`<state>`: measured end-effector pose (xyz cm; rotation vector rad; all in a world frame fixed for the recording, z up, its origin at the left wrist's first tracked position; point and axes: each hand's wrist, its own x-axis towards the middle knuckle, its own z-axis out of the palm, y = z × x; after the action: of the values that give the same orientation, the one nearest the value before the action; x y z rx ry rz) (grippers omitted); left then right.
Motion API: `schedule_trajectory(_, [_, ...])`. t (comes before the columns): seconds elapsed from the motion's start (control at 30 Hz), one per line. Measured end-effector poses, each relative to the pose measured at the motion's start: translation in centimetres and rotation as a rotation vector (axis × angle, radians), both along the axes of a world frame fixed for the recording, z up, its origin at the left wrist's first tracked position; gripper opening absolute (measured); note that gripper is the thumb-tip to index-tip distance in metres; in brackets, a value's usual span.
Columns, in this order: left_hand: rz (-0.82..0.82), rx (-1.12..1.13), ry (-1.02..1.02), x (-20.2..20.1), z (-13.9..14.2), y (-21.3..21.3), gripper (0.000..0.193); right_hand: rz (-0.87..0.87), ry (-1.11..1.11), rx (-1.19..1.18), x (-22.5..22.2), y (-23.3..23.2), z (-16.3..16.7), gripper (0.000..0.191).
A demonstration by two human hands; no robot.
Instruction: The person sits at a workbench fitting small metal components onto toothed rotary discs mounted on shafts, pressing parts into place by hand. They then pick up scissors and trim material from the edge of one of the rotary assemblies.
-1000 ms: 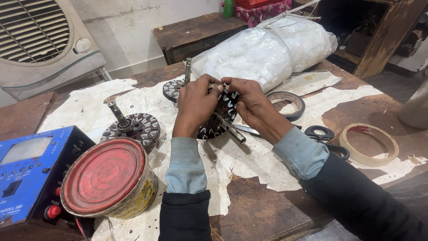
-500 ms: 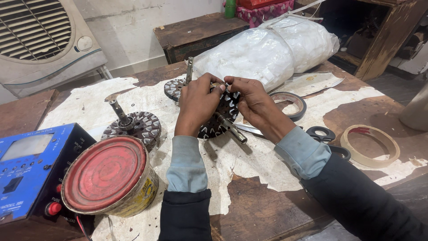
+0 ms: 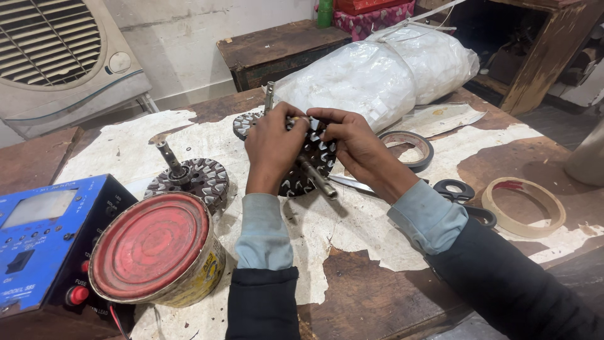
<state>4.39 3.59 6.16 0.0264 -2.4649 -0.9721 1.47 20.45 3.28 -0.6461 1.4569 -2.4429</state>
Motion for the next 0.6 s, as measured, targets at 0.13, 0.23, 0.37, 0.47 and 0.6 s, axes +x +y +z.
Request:
schedule_trajectory(0.13, [-0.002,0.137,0.146,-0.3,-1.1,-2.1,0.025,-0.062,0.204,0.265,1.1,-0.9,0.5,0.052])
schedule_trajectory(0.23, [-0.036,0.091,0.269,-0.5,-1.9,-2.7,0.022,-0.221,0.416,0.429,1.5,-1.3,0.3,0.047])
schedule_trajectory(0.37, [-0.021,0.004,0.178,-1.0,-1.9,-2.2,0.031,-0.187,0.334,0.34,1.0,-1.0,-0.1,0.038])
schedule_trajectory(0.47, [0.065,0.064,-0.061,-0.9,-1.3,-2.2,0.036,-0.167,0.355,0.32,0.5,-0.9,-0.4,0.037])
schedule_trajectory(0.6, [0.037,0.134,-0.093,-0.4,-0.6,-2.3,0.042,-0.207,0.396,0.349,0.5,-1.2,-0.4,0.036])
